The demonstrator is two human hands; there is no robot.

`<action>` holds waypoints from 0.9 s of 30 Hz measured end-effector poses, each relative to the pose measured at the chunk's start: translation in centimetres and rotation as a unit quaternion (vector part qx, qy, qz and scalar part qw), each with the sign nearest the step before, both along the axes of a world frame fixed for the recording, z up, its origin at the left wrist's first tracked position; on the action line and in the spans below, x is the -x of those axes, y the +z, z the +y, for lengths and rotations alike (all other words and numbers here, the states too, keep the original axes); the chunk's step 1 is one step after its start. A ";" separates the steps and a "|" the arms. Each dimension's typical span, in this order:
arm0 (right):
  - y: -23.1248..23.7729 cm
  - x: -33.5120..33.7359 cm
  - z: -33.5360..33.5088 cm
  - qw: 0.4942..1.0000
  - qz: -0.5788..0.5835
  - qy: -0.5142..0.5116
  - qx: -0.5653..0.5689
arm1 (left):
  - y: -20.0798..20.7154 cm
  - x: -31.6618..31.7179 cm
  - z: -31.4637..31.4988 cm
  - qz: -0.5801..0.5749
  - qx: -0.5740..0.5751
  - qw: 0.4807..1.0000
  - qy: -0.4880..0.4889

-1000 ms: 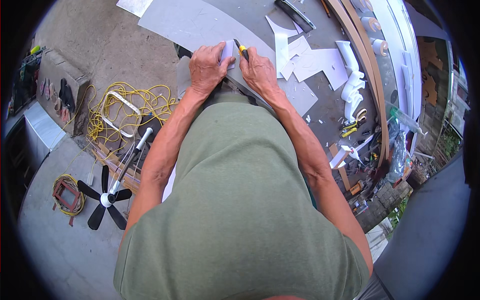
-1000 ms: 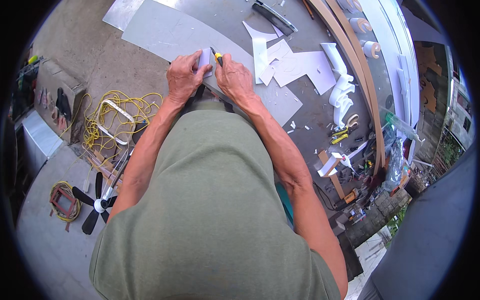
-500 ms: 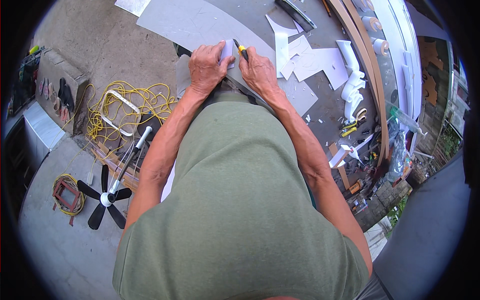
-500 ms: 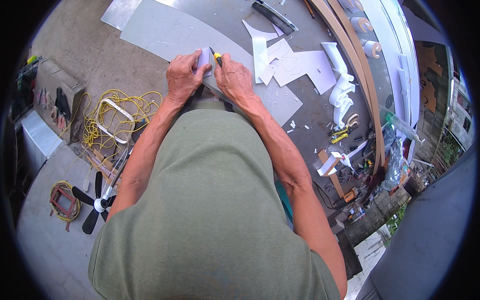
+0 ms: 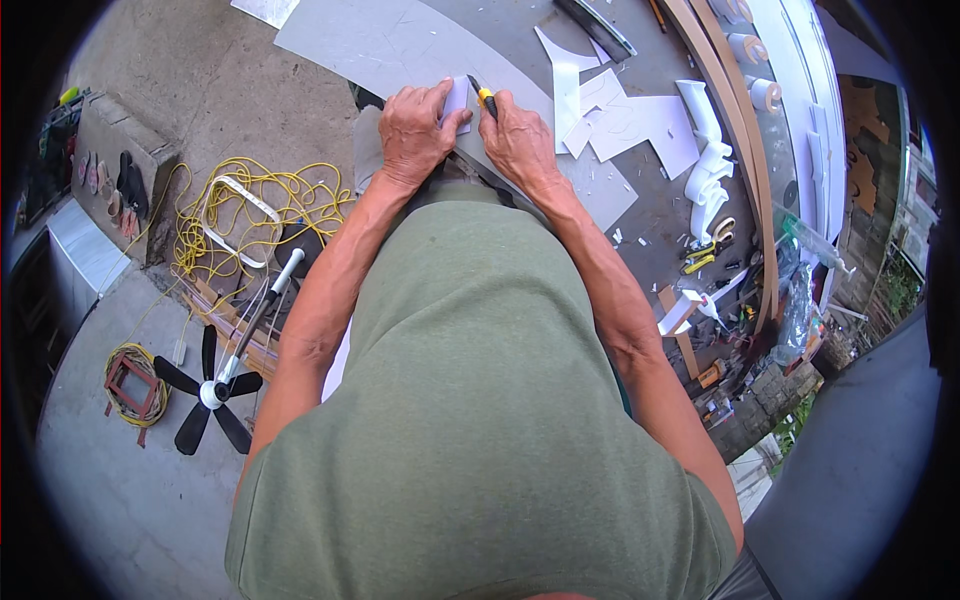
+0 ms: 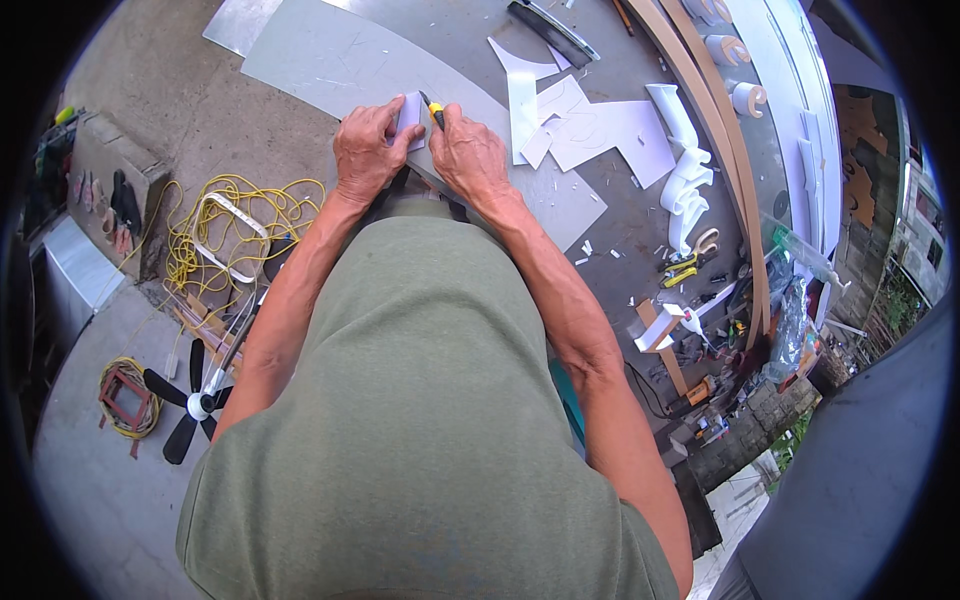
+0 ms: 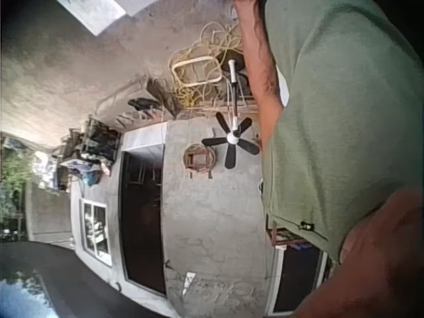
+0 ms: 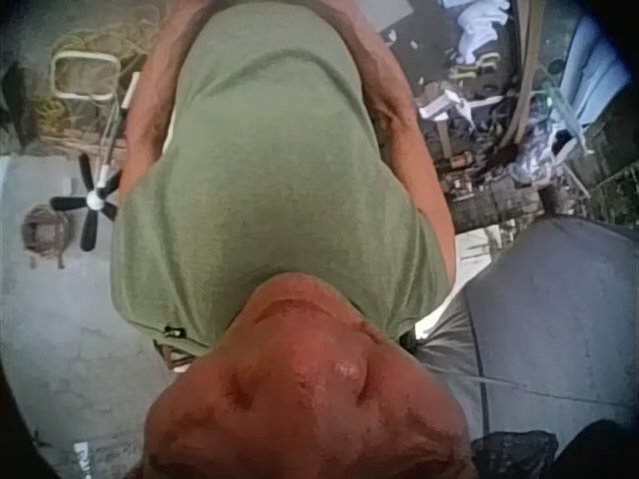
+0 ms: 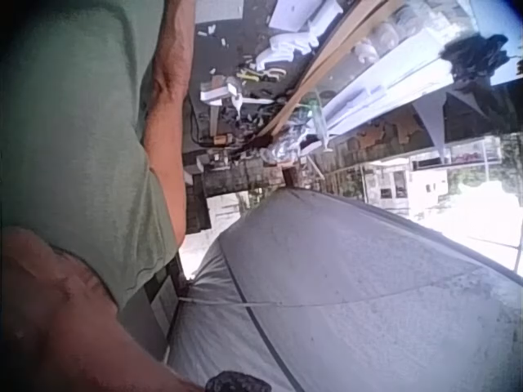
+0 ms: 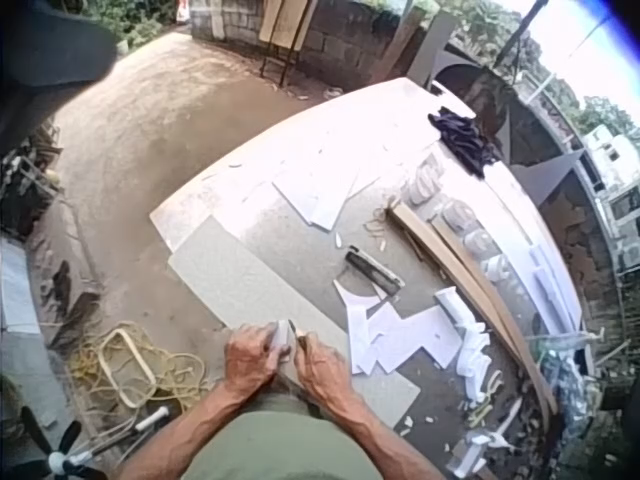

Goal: Cutting and sanding plastic or foam core letters for a sign.

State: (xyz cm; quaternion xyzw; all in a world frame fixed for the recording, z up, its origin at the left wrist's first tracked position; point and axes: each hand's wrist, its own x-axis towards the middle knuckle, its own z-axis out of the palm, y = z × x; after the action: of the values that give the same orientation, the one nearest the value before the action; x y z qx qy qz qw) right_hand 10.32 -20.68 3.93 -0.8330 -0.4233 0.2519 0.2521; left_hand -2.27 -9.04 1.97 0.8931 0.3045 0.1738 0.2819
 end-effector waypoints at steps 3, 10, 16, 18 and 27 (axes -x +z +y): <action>0.1 0.0 0.0 1.000 0.002 0.000 0.004 | -0.1 -0.1 -0.1 -0.003 0.001 1.000 0.000; 0.1 0.0 0.0 1.000 0.005 0.003 0.003 | -0.2 0.0 -0.2 -0.011 -0.033 0.999 -0.002; 0.4 -0.4 0.1 1.000 0.005 0.015 0.024 | 0.1 0.0 -0.2 -0.005 -0.036 0.999 0.000; 0.3 -0.6 0.1 1.000 0.015 0.005 0.020 | 0.1 0.0 -0.2 -0.005 -0.037 0.999 0.000; 0.0 -0.7 0.0 1.000 0.020 0.019 0.015 | 0.0 -0.1 -0.2 -0.008 -0.037 0.999 -0.003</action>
State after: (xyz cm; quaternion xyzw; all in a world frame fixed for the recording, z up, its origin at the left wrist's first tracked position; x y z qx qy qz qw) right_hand 10.98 -20.72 3.97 -0.8233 -0.4303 0.2795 0.2425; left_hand -2.19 -9.24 1.96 0.9023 0.2930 0.1913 0.2517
